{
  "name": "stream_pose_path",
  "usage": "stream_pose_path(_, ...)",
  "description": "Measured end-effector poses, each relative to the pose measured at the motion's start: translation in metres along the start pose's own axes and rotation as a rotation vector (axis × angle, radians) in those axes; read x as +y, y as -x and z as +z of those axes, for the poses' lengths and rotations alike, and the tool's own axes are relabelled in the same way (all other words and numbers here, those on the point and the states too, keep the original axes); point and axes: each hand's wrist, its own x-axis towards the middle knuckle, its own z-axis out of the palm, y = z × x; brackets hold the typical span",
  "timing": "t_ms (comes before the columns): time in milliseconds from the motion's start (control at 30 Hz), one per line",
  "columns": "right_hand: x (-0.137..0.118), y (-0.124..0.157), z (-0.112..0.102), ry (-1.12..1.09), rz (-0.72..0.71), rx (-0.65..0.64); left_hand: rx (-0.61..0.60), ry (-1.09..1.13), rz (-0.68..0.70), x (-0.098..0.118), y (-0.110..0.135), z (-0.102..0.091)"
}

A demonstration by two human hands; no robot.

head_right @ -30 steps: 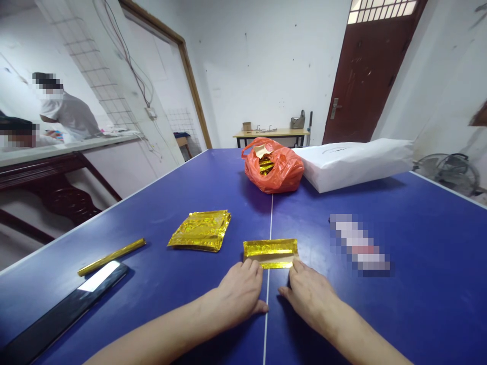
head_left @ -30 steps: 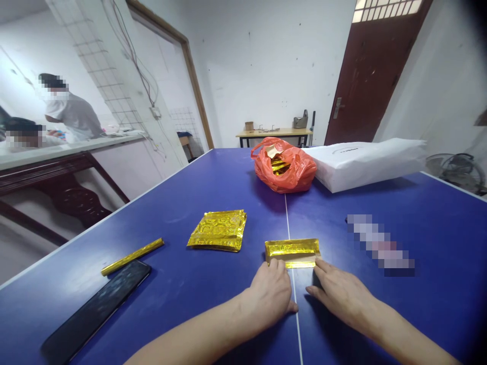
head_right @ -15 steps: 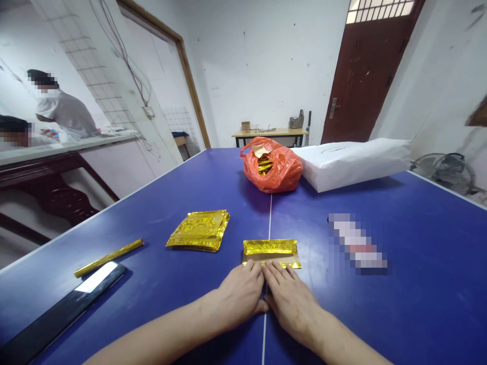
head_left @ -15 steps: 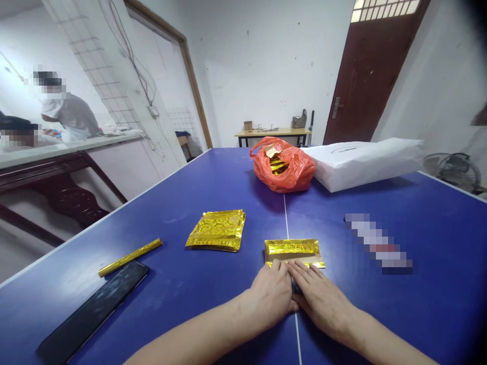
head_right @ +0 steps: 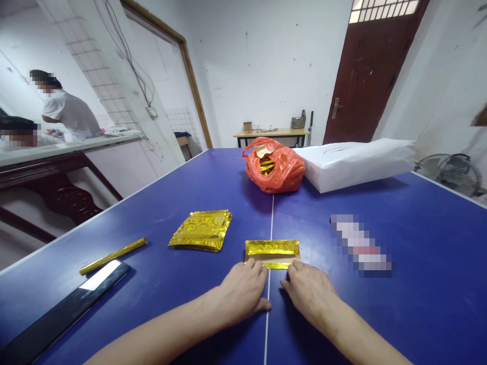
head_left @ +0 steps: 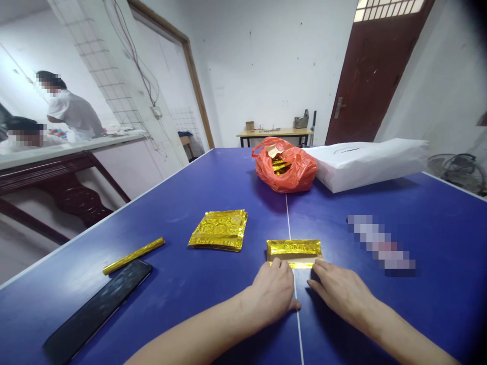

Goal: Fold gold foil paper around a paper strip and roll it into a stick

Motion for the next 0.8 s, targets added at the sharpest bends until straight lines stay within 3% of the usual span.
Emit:
stream_pose_path(100, -0.001, -0.001, 0.009, 0.065, -0.043, 0.083, 0.058, 0.017, -0.003, 0.000, -0.002, 0.003)
stream_pose_path(233, -0.004, -0.003, 0.035, 0.077, -0.206, 0.324, 0.086, 0.028, 0.000, 0.000, -0.004, 0.009)
stream_pose_path(300, -0.006, -0.004, 0.047, 0.029, -0.315, 0.356, 0.081, 0.035, 0.010, 0.001, -0.005, 0.012)
stream_pose_path(400, -0.009, -0.003, 0.055, -0.039, -0.342, 0.377, 0.078, 0.037, 0.028, 0.002, -0.005, 0.015)
stream_pose_path(567, -0.010, -0.002, 0.044, -0.054, -0.296, 0.308, 0.076, 0.046, 0.020, 0.002, -0.005, 0.015)
stream_pose_path(800, -0.007, -0.002, 0.020, 0.018, -0.038, 0.099, -0.034, 0.012, -0.065, 0.003, -0.001, -0.002)
